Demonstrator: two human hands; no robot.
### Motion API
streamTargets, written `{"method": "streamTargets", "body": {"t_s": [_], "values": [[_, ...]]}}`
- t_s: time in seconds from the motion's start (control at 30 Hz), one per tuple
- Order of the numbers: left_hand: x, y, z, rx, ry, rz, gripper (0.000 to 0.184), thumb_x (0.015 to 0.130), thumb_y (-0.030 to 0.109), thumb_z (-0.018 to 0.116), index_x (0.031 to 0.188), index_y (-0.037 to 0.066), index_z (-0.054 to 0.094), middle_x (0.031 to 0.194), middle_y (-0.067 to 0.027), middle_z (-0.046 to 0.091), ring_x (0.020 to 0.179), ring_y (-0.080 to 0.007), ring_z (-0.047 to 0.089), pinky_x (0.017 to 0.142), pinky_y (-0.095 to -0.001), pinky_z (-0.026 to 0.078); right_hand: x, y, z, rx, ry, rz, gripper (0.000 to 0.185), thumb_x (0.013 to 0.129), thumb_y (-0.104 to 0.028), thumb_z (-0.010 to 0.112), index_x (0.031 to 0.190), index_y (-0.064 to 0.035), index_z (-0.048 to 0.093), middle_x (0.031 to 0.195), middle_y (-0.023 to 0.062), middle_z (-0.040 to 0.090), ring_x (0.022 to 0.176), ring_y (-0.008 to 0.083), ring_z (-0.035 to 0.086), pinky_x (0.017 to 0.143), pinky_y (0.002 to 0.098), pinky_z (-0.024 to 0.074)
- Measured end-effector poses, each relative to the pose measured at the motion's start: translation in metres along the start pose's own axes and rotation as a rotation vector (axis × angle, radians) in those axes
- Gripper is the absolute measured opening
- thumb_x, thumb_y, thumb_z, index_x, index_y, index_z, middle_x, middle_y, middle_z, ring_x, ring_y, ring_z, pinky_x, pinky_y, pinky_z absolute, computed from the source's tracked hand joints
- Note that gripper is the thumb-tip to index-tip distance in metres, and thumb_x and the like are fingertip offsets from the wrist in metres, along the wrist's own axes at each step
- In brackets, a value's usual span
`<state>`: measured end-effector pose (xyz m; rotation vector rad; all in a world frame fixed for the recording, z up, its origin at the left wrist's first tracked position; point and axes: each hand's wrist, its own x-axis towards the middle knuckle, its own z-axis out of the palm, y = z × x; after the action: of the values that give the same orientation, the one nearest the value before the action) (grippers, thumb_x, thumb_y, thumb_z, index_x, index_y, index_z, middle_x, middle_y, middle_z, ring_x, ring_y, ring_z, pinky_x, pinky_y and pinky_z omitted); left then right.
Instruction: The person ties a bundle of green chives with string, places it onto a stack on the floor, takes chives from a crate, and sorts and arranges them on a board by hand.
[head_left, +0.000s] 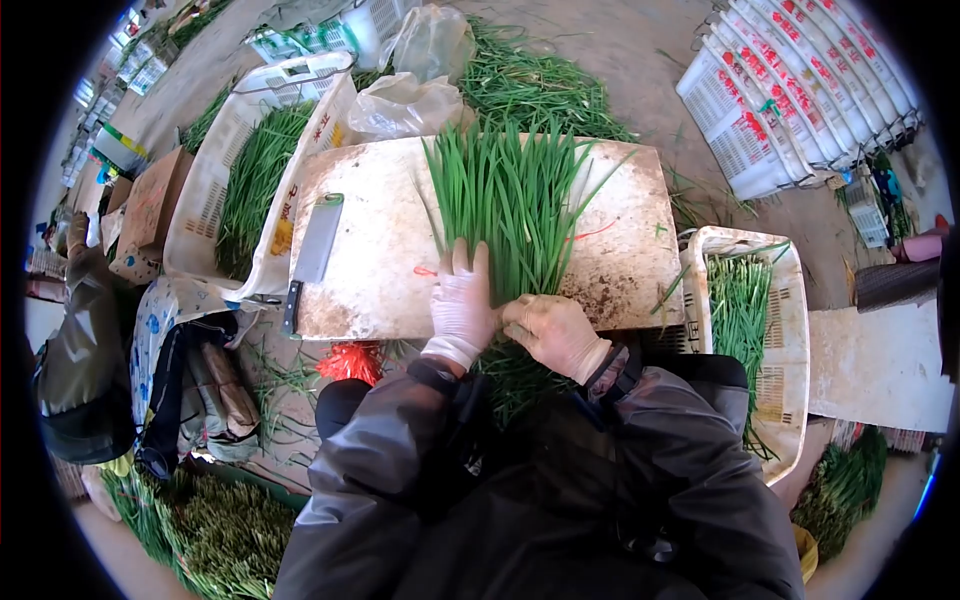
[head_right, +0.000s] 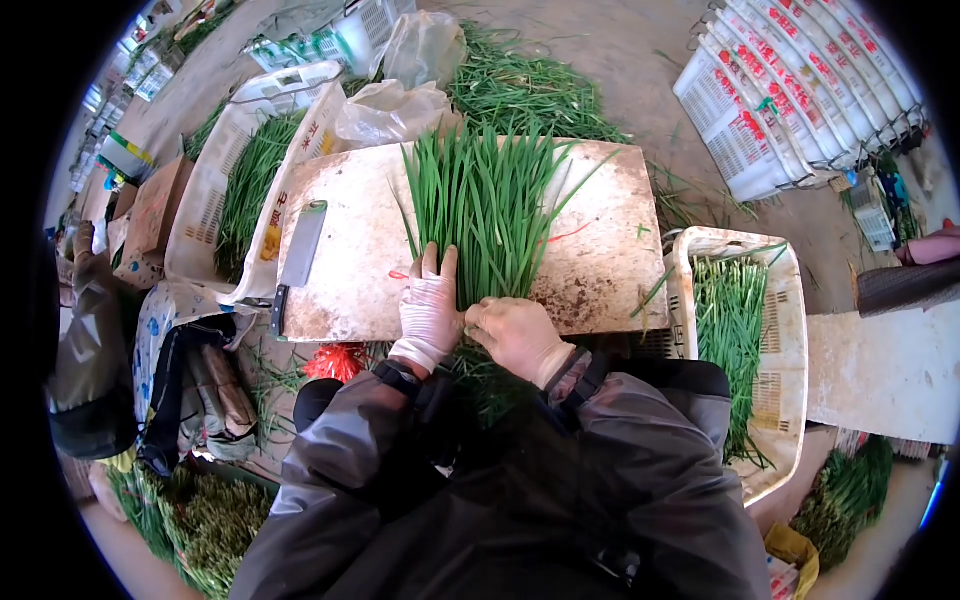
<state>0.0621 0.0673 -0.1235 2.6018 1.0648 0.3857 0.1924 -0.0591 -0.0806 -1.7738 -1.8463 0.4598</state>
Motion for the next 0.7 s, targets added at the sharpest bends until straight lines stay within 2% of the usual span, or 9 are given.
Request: {"method": "streamTargets", "body": {"t_s": [0.1,0.2,0.27,0.33,0.4,0.43,0.53,0.67,0.7], "values": [[0.0,0.0,0.01,0.105,0.041,0.028,0.108,0.057,0.043,0.093,0.146,0.003,0.044,0.149,-0.0229,0.041,0.13,-0.0443,0.046,0.094,-0.0519,0.053,0.002,-0.001,-0.001,0.14,0.009,-0.073,0.016,0.091,-0.023,0.072,0.098,-0.0087,0.068,0.094,0.0084,0.07,0.086,0.0311,0.069,0.076,0.041,0.0552],[0.002,0.003,0.008,0.065,0.0,-0.009,0.108,0.059,0.043,0.093,0.146,0.003,0.044,0.148,-0.0239,0.042,0.132,-0.0447,0.045,0.097,-0.0518,0.052,0.002,-0.014,-0.016,0.614,-0.123,-0.046,0.021,0.091,-0.024,0.075,0.099,-0.0061,0.069,0.093,0.0101,0.07,0.084,0.0304,0.068,0.077,0.0394,0.0544],[0.003,0.008,-0.005,0.026,-0.077,-0.039,0.11,0.065,0.051,0.09,0.15,0.002,0.041,0.152,-0.0278,0.039,0.136,-0.0477,0.042,0.107,-0.0534,0.045,0.008,-0.017,-0.042,0.756,-0.646,0.076,0.025,0.087,-0.024,0.078,0.101,-0.004,0.071,0.089,0.0131,0.072,0.086,0.029,0.07,0.081,0.0379,0.0545],[0.003,0.007,-0.008,-0.013,-0.112,-0.051,0.111,0.068,0.055,0.088,0.152,0.001,0.039,0.155,-0.0302,0.037,0.138,-0.0495,0.04,0.113,-0.0544,0.041,0.011,-0.017,-0.062,0.68,-0.922,0.099,0.03,0.085,-0.03,0.076,0.1,-0.0043,0.073,0.09,0.0148,0.074,0.088,0.0318,0.072,0.081,0.0398,0.0556],[0.002,0.004,-0.007,-0.051,-0.109,-0.042,0.112,0.069,0.056,0.088,0.153,0.001,0.038,0.156,-0.031,0.035,0.139,-0.0501,0.038,0.115,-0.0548,0.04,0.016,0.0,-0.055,0.132,-0.801,0.045,0.037,0.086,-0.036,0.076,0.108,-0.007,0.074,0.093,0.0136,0.076,0.089,0.0301,0.074,0.082,0.0392,0.057],[0.001,0.005,-0.009,-0.081,-0.044,-0.036,0.104,0.067,0.045,0.093,0.148,0.001,0.043,0.153,-0.0283,0.039,0.136,-0.0485,0.042,0.111,-0.0538,0.043,0.02,0.01,-0.05,0.073,-0.644,0.094,0.036,0.088,-0.039,0.072,0.107,-0.0085,0.074,0.092,0.0149,0.076,0.09,0.0338,0.073,0.081,0.0423,0.0569],[0.005,-0.004,-0.009,-0.226,-0.006,-0.052,0.098,0.071,0.045,0.09,0.146,0.001,0.046,0.15,-0.0306,0.042,0.136,-0.0484,0.044,0.112,-0.0535,0.042,0.032,0.036,-0.042,0.07,-0.17,0.258,0.022,0.091,-0.026,0.07,0.104,-0.0093,0.071,0.097,0.0154,0.074,0.093,0.0351,0.072,0.083,0.0439,0.0558],[0.011,-0.022,-0.017,-0.31,0.065,-0.129,0.079,0.083,0.033,0.082,0.145,-0.002,0.048,0.148,-0.0307,0.048,0.136,-0.0466,0.048,0.113,-0.0466,0.043,0.052,0.073,-0.019,-0.012,0.116,0.321,0.026,0.09,-0.023,0.07,0.115,-0.0169,0.068,0.113,0.0146,0.069,0.103,0.0358,0.069,0.088,0.0455,0.0551],[0.015,-0.03,-0.021,-0.298,0.156,-0.071,0.066,0.086,0.022,0.075,0.144,0.001,0.051,0.138,-0.0272,0.057,0.123,-0.0413,0.06,0.103,-0.0446,0.05,0.055,0.074,-0.017,-0.017,0.16,0.327,0.028,0.09,-0.021,0.07,0.117,-0.0174,0.068,0.117,0.0148,0.067,0.106,0.0357,0.068,0.089,0.0455,0.055]]}}
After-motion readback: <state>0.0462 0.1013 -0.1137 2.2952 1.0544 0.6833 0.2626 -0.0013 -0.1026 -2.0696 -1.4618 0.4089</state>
